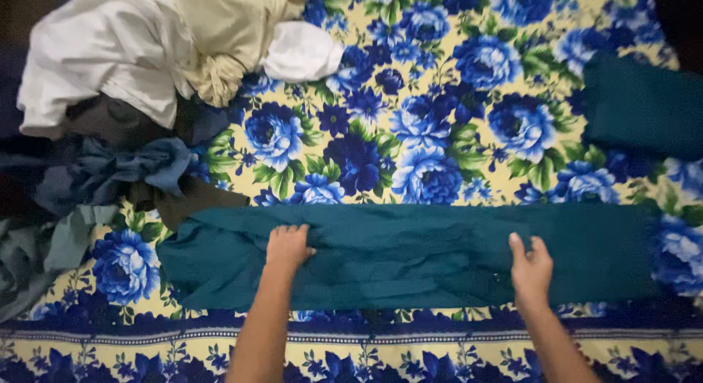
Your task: The person folds a dark green shirt on a floral-patterned bed. They smooth the fabric, fold the sleeves inward, fold the shirt in half lengthwise, then fold it into a compact rectangle and place it on the bed.
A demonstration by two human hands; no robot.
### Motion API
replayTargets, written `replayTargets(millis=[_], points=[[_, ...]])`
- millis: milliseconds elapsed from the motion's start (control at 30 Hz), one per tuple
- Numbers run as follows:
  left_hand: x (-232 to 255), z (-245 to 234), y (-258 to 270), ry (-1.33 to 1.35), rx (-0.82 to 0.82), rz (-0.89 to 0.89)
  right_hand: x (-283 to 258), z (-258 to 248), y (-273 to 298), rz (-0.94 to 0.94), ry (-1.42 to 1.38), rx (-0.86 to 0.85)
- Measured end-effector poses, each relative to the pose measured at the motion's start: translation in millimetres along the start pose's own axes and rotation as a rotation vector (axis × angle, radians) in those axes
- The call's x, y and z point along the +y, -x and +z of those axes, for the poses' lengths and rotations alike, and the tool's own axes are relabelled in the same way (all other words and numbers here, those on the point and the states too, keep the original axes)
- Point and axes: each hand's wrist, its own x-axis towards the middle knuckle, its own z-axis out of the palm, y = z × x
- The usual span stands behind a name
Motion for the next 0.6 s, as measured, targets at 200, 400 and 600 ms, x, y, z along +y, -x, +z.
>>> replayTargets(millis=[200,400,600], points=[[-44.1,-18.3,1.2,-0.025,0.095,0.050,17.2,4.3,0.2,0.028,0.032,0.030],[-84.4,-22.6,-1.3,0.019,0.156,0.020,16.8,1.7,1.9,0.061,0.189,0.031],[-110.3,-36.8,10.1,0.091,0.117,0.004,11.6,-2.5,8.1,-0.004,0.084,0.029]])
